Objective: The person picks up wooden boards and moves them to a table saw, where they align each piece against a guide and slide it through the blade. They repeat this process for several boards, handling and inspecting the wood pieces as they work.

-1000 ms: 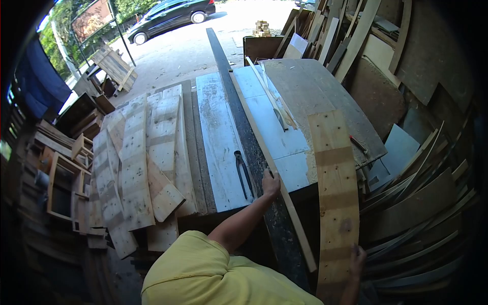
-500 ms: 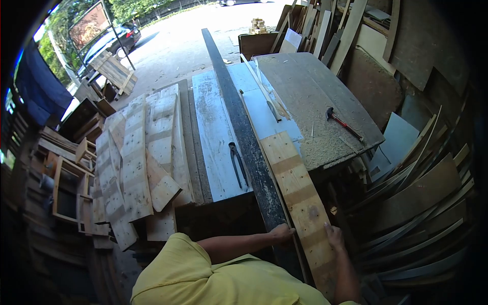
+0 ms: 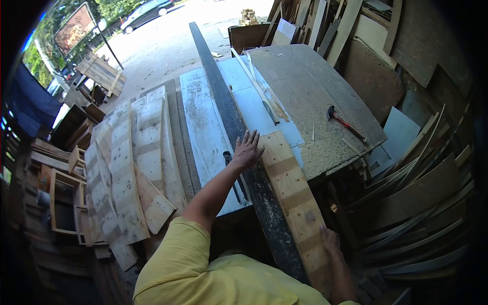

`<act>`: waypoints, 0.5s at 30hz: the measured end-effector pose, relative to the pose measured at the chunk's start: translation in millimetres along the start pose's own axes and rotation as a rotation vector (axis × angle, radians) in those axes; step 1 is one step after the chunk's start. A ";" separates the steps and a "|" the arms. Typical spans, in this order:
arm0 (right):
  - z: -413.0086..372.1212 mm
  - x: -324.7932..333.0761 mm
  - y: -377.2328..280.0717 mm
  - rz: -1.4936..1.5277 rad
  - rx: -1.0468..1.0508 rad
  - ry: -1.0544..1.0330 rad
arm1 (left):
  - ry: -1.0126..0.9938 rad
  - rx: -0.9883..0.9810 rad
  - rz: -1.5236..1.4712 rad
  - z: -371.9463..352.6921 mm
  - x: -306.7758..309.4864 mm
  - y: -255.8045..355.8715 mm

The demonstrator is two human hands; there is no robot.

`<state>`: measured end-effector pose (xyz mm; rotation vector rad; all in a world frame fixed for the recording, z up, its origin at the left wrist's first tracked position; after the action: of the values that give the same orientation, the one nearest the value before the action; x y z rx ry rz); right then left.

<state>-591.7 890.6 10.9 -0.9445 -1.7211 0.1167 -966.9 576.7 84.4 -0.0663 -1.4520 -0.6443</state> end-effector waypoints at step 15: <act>22.4 -1.8 -27.5 -0.059 0.081 0.111 | -0.113 -0.029 0.067 3.2 -26.1 -25.9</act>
<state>-625.0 879.2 15.1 -0.8252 -1.6275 0.0933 -980.8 566.1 51.8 -0.1752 -1.5429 -0.6148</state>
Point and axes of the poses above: each hand's wrist, its own z-axis towards the middle knuckle, its own x-axis out of the back of the hand, y = z × x, the point moved 7 cm from there along z, towards the middle knuckle
